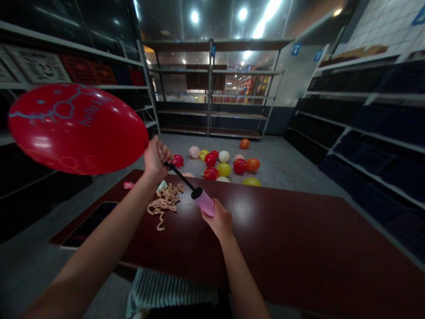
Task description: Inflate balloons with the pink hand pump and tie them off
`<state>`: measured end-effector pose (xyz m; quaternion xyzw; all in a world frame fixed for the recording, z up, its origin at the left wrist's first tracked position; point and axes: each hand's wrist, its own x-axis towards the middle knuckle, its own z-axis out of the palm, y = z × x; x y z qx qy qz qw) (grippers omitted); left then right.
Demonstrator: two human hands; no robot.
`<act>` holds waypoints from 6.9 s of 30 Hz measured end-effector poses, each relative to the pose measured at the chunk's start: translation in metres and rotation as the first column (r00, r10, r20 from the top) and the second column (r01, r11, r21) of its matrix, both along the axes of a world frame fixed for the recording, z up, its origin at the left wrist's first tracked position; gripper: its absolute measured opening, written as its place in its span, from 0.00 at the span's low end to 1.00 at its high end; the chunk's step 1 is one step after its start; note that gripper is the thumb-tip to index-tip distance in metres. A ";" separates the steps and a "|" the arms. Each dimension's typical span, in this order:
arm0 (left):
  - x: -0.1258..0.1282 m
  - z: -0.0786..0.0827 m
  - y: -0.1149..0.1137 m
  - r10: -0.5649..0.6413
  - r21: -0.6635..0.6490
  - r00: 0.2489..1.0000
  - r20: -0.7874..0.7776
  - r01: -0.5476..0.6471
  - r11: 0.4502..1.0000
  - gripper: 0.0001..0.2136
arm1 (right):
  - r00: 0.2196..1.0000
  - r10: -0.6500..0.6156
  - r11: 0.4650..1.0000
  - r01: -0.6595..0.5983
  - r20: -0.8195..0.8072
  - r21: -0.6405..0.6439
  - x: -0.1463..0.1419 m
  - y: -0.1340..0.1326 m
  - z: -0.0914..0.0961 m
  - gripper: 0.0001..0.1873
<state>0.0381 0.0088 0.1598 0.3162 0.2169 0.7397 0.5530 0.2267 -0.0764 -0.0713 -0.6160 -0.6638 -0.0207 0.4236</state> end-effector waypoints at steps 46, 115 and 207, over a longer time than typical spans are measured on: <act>-0.035 -0.016 -0.013 0.079 -0.090 0.997 0.014 -0.078 0.993 0.23 | 0.994 -0.007 0.999 0.012 0.111 -0.042 -0.002 -0.002 0.009 0.23; -0.017 -0.034 -0.038 0.051 -0.286 0.939 0.340 0.052 0.957 0.18 | 0.883 0.017 0.957 0.122 0.469 -0.264 -0.045 -0.053 0.163 0.31; 0.019 -0.063 -0.050 0.060 -0.294 0.966 0.251 0.017 0.956 0.20 | 0.870 0.041 0.936 0.139 0.492 -0.324 -0.016 -0.058 0.116 0.25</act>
